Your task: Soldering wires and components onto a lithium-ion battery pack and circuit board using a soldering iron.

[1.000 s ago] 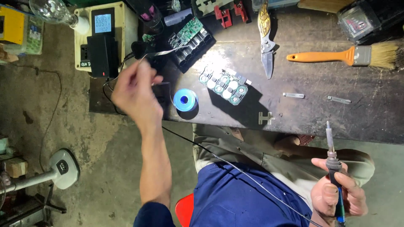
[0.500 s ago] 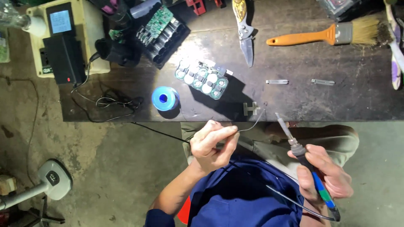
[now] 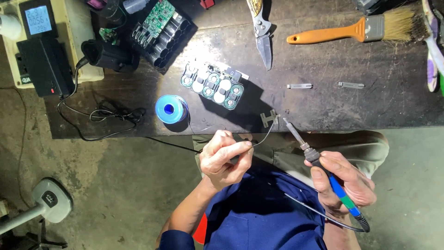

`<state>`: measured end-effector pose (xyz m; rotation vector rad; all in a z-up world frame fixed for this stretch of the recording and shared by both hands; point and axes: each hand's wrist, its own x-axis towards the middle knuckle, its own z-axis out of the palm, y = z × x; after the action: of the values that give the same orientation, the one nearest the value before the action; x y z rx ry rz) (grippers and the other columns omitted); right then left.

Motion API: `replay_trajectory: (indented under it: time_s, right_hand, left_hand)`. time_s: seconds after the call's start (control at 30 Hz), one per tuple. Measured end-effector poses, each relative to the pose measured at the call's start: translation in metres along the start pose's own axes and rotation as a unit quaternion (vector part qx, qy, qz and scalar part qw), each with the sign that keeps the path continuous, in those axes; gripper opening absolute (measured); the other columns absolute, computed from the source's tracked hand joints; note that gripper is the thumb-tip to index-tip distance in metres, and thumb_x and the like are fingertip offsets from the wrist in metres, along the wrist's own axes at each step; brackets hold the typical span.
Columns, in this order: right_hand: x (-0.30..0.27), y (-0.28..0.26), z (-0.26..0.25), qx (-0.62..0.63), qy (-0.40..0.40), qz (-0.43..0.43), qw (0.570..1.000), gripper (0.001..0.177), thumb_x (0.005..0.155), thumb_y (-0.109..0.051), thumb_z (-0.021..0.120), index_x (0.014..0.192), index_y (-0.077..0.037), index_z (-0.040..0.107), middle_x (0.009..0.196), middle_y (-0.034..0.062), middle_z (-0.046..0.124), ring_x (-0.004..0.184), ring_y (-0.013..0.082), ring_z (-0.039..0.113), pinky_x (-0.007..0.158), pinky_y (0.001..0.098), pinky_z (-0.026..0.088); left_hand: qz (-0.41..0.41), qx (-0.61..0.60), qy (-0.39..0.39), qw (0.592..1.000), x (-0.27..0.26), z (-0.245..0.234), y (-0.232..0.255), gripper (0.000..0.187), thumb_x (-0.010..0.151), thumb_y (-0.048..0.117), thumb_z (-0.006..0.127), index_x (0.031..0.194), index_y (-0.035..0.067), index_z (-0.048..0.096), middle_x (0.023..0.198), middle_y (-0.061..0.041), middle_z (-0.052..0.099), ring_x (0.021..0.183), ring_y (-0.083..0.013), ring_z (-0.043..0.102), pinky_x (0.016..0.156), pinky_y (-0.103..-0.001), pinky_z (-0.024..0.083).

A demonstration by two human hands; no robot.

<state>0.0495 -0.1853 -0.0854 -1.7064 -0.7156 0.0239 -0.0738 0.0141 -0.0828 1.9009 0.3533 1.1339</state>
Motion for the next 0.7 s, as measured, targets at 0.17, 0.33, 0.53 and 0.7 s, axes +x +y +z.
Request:
replay_trajectory:
  time_s: [0.17,0.33,0.53,0.7]
  right_hand:
    - [-0.001,0.005,0.003,-0.018,-0.003,-0.012,1.0,0.018,0.088,-0.003,0.074,0.098,0.011,0.068,0.091,0.0293,0.07,0.075,0.038,0.075,0.066,0.0353,0.065]
    - [-0.001,0.01,0.006,-0.013,0.01,-0.04,0.999,0.02,0.088,-0.005,0.075,0.097,0.012,0.068,0.088,0.027,0.069,0.075,0.0393,0.074,0.067,0.0388,0.066]
    - [0.005,0.007,0.01,-0.032,-0.014,-0.066,0.997,0.017,0.091,-0.003,0.074,0.099,0.01,0.068,0.082,0.025,0.069,0.072,0.039,0.074,0.066,0.0384,0.062]
    - [0.003,0.004,0.01,-0.04,-0.005,-0.036,0.999,0.018,0.088,-0.003,0.075,0.097,0.012,0.068,0.087,0.0291,0.069,0.075,0.0385,0.074,0.067,0.0367,0.063]
  left_hand:
    - [0.018,0.004,-0.006,1.0,0.003,-0.001,-0.001,0.024,0.086,-0.007,0.077,0.107,0.005,0.071,0.076,-0.005,0.056,0.065,-0.0205,0.046,0.064,-0.033,0.049]
    - [0.021,-0.002,-0.008,1.0,0.004,-0.002,-0.002,0.024,0.088,-0.006,0.077,0.108,0.005,0.071,0.076,-0.005,0.056,0.065,-0.0198,0.048,0.064,-0.032,0.051]
    - [0.02,-0.001,-0.008,1.0,0.004,-0.002,-0.003,0.024,0.089,-0.005,0.076,0.109,0.005,0.071,0.076,-0.004,0.056,0.063,-0.0191,0.046,0.065,-0.032,0.05]
    - [0.012,0.003,-0.009,1.0,0.004,-0.003,-0.003,0.023,0.087,-0.007,0.077,0.107,0.004,0.072,0.074,-0.004,0.054,0.063,-0.0185,0.046,0.062,-0.031,0.05]
